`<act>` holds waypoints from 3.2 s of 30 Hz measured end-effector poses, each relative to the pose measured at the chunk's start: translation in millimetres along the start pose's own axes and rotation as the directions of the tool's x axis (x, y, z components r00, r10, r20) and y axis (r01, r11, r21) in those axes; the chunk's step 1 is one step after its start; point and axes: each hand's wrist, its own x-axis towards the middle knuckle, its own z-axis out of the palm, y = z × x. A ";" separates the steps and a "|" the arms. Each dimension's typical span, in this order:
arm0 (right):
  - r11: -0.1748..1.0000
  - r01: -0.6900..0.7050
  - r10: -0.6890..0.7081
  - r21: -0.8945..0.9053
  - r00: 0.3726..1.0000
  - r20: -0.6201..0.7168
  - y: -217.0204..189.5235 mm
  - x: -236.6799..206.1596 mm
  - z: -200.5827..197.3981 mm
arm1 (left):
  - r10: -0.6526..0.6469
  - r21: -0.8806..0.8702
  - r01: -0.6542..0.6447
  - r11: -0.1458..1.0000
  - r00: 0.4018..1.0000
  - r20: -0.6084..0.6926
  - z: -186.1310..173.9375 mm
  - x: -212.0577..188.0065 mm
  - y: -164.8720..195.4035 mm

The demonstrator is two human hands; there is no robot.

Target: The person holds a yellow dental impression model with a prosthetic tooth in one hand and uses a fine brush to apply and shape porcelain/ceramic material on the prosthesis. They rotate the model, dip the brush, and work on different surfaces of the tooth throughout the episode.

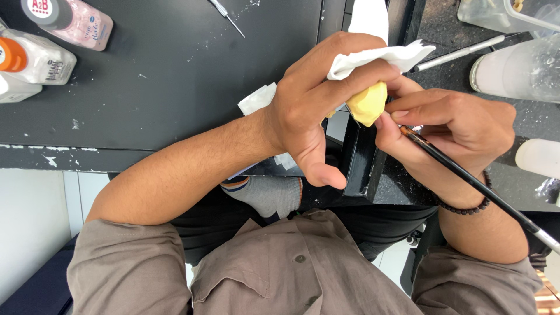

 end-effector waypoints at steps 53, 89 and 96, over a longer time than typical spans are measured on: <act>0.999 0.040 -0.040 -0.031 0.999 -0.010 -2.9 5.6 0.1 | -0.035 -0.075 0.033 0.997 0.999 -0.019 1.5 -1.7 1.9; 0.995 0.054 -0.052 0.083 0.998 -0.030 -8.1 10.0 3.7 | -0.104 -0.104 0.102 0.989 0.994 -0.016 0.8 -3.7 2.4; 0.987 0.023 -0.017 0.157 0.999 -0.043 -2.8 4.8 3.0 | -0.125 -0.112 0.122 0.986 0.992 -0.022 0.9 -3.7 3.1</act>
